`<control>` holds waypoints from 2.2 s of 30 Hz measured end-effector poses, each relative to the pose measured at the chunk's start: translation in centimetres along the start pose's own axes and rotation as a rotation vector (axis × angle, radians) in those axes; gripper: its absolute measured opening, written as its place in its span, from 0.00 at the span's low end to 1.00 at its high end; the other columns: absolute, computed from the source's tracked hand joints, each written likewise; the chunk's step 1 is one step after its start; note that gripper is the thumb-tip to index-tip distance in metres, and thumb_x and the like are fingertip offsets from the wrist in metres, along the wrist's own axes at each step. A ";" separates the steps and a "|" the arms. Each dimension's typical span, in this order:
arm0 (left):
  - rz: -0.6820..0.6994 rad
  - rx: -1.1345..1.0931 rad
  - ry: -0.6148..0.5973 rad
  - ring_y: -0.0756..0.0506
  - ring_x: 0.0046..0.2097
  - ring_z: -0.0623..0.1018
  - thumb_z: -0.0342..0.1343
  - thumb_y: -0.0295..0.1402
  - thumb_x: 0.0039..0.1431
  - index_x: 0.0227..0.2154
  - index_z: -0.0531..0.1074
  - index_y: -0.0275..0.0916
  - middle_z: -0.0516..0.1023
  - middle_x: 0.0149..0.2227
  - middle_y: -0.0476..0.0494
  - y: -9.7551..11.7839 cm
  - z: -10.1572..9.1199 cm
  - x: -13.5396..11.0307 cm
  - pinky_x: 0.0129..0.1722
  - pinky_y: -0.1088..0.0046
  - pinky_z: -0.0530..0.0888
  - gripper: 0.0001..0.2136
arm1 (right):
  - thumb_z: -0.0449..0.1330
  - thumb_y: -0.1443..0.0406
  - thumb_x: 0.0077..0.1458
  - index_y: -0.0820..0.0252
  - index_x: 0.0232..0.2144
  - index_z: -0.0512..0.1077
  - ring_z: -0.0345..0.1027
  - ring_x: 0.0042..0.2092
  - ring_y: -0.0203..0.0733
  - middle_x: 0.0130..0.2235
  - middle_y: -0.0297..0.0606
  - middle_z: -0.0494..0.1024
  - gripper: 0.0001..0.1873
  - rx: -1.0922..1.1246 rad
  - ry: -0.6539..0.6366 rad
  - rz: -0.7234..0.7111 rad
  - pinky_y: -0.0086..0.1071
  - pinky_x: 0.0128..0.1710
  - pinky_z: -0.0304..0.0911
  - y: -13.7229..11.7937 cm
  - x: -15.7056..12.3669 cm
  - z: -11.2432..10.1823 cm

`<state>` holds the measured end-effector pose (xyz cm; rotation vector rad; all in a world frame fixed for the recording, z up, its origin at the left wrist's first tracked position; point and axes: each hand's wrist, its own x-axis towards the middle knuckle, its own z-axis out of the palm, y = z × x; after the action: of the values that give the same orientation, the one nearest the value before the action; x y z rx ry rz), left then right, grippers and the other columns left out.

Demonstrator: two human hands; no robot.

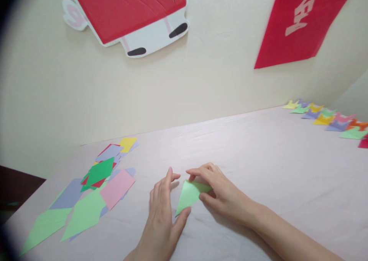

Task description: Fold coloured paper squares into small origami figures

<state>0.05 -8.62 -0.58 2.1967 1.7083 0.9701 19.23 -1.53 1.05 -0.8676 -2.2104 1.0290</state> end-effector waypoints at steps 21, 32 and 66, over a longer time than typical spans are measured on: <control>0.302 0.357 -0.209 0.35 0.53 0.71 0.53 0.45 0.61 0.57 0.64 0.36 0.71 0.56 0.35 -0.8 -0.9 -0.9 0.50 0.56 0.68 0.25 | 0.59 0.72 0.54 0.57 0.32 0.70 0.63 0.45 0.44 0.40 0.37 0.74 0.06 -0.230 -0.145 -0.145 0.40 0.48 0.59 -1.2 0.3 -1.6; 0.356 0.425 -0.027 0.39 0.52 0.71 0.52 0.38 0.62 0.52 0.67 0.30 0.73 0.51 0.34 -1.3 -2.5 -0.8 0.50 0.63 0.66 0.20 | 0.59 0.68 0.56 0.58 0.26 0.68 0.64 0.32 0.39 0.26 0.32 0.70 0.07 -0.299 0.095 0.221 0.30 0.31 0.56 -0.9 1.9 0.5; 0.397 0.483 -0.180 0.38 0.61 0.64 0.41 0.60 0.59 0.61 0.62 0.35 0.65 0.63 0.37 -1.2 0.1 -1.7 0.55 0.60 0.61 0.38 | 0.53 0.66 0.58 0.57 0.26 0.65 0.66 0.33 0.39 0.30 0.34 0.72 0.07 -0.423 0.114 0.180 0.31 0.32 0.58 -0.3 3.3 1.5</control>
<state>-1.04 -9.81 -1.93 2.9066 1.5795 0.4260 15.98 0.11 1.09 -1.2943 -2.3203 0.5724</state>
